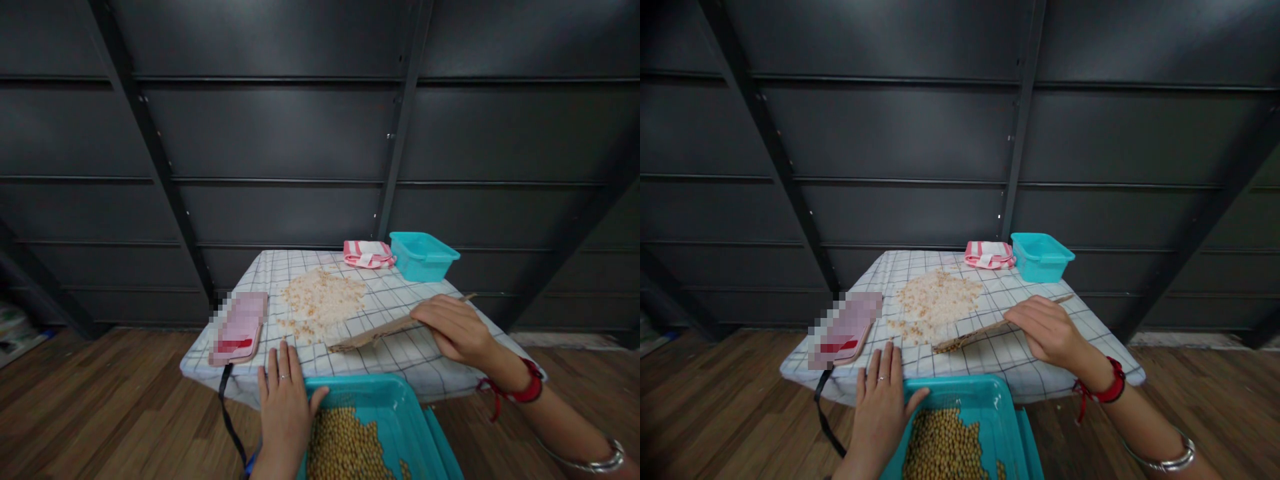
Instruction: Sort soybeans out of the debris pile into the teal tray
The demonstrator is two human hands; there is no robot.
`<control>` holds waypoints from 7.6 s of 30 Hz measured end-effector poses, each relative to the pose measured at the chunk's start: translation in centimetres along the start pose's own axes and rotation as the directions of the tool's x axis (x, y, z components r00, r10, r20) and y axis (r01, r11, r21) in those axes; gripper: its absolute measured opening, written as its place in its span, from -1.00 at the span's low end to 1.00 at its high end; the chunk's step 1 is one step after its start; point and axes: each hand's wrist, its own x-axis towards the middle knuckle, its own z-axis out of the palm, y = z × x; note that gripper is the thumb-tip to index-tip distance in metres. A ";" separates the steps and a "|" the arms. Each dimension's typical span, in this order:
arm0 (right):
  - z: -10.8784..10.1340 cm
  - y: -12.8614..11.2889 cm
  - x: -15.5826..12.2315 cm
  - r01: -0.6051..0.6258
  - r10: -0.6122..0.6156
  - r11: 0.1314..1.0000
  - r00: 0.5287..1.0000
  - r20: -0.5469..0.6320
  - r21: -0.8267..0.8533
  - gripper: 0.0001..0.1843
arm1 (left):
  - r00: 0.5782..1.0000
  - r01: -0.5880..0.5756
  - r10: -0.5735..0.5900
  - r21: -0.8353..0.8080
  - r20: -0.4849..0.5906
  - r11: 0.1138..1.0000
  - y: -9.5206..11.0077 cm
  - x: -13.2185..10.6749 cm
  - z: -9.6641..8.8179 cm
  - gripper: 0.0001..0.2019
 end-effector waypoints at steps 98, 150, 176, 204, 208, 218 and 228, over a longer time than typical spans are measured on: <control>-1.9 0.3 -1.6 -0.070 0.085 0.968 0.995 0.054 -0.239 -0.67 | 0.996 0.034 -0.037 0.029 0.086 0.999 0.8 0.3 -1.5 -0.30; 3.9 -1.1 4.6 0.050 -0.043 0.984 0.998 0.044 -0.169 -0.63 | 0.995 0.044 -0.043 -0.012 0.086 0.999 0.5 0.2 -1.2 -0.27; 6.3 -1.8 5.5 0.115 -0.101 0.985 0.989 0.109 -0.128 -0.69 | 0.997 0.030 -0.035 0.073 0.074 0.997 0.2 0.5 -1.1 -0.26; 3.3 -2.3 3.2 0.138 -0.138 0.990 0.988 0.067 0.008 -0.64 | 0.996 0.029 -0.032 0.040 0.080 0.999 0.1 0.4 -0.9 -0.25; 2.7 -2.5 3.0 0.109 -0.109 0.994 0.992 0.064 0.008 -0.63 | 0.996 0.026 -0.028 0.030 0.087 0.999 0.1 0.4 -0.8 -0.27; 2.4 -2.6 2.1 0.028 -0.027 0.999 0.997 0.069 -0.020 -0.63 | 0.996 0.030 -0.033 0.037 0.083 0.999 0.2 0.3 -0.7 -0.24; 1.9 -4.5 2.3 -0.003 -0.004 0.999 0.990 0.144 0.050 -0.72 | 0.998 0.031 -0.032 0.018 0.058 0.999 0.1 0.2 -0.6 -0.27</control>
